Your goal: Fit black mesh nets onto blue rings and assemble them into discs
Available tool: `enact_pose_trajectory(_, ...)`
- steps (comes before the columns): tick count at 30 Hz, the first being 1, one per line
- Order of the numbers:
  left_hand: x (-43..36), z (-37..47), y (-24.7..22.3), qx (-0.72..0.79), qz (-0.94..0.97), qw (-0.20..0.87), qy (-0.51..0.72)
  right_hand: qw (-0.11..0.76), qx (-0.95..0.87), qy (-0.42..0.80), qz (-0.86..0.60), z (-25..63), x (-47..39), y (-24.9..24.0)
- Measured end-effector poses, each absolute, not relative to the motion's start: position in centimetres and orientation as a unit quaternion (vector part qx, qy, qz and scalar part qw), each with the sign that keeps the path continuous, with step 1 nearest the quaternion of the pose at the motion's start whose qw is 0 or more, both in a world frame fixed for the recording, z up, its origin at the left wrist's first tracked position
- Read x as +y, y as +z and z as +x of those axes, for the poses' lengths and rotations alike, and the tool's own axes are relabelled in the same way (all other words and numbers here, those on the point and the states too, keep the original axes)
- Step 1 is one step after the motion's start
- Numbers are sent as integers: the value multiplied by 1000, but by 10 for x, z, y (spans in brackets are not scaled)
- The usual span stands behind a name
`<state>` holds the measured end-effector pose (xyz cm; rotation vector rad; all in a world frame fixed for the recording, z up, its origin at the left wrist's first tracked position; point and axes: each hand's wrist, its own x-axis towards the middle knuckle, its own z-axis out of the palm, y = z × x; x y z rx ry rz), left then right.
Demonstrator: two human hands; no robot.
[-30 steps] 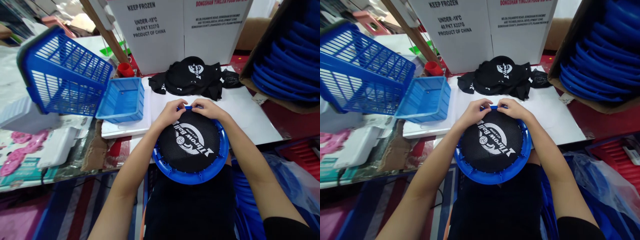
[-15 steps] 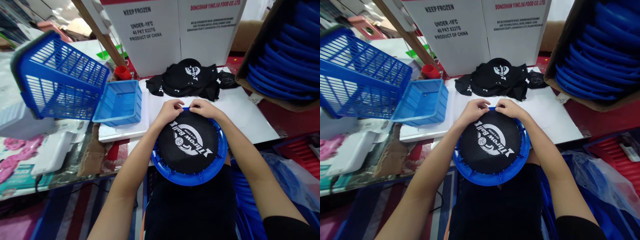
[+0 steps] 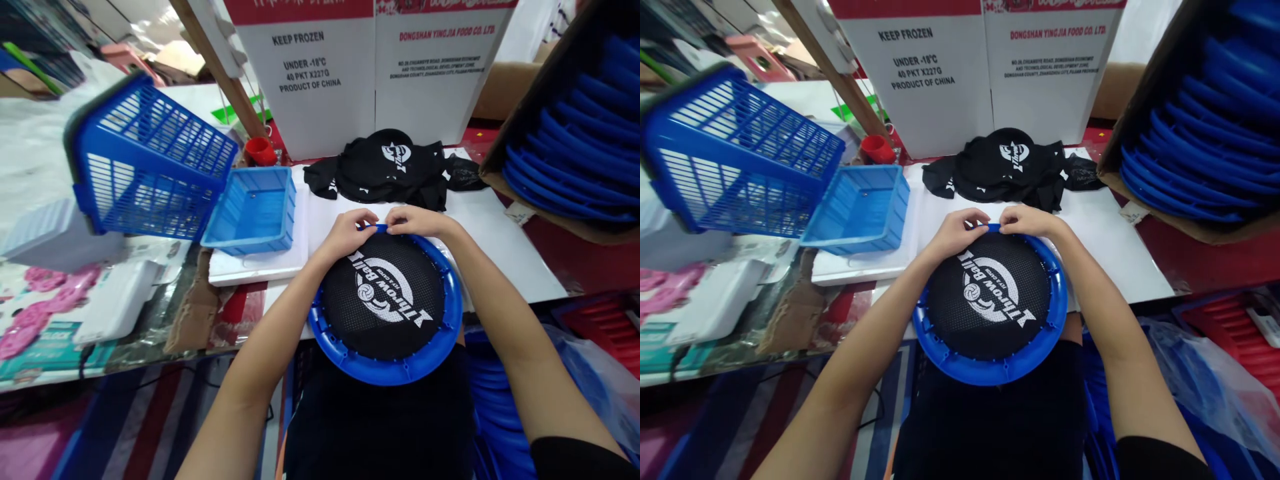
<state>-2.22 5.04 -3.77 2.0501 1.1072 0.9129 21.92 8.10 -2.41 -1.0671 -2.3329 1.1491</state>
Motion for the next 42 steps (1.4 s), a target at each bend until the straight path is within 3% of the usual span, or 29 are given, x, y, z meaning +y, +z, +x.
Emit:
enact_pose_trajectory(3, 44, -29, -33, 373, 835, 213, 344, 216, -788, 417, -398, 216, 72, -19)
enact_pose_trajectory(7, 30, -34, -25, 328, 915, -33, 231, 345, -748, 395, -406, 210, 52, -16)
enact_pose_trajectory(10, 25, -35, -23, 329, 921, -118, 169, 380, -702, 443, -408, 208, 44, -10)
enact_pose_trajectory(14, 24, -34, -25, 327, 925, -142, 131, 425, -601, 552, -392, 209, 43, -6)
enact_pose_trajectory(19, 23, -32, -25, 317, 927, -176, 101, 390, -567, 604, -403, 209, 43, -9)
enact_pose_trajectory(30, 18, -23, -27, 301, 932, -181, 94, 332, -598, 567, -460, 209, 45, -20)
enact_pose_trajectory(42, 15, -20, -26, 303, 927, -195, 105, 324, -610, 541, -480, 207, 42, -19)
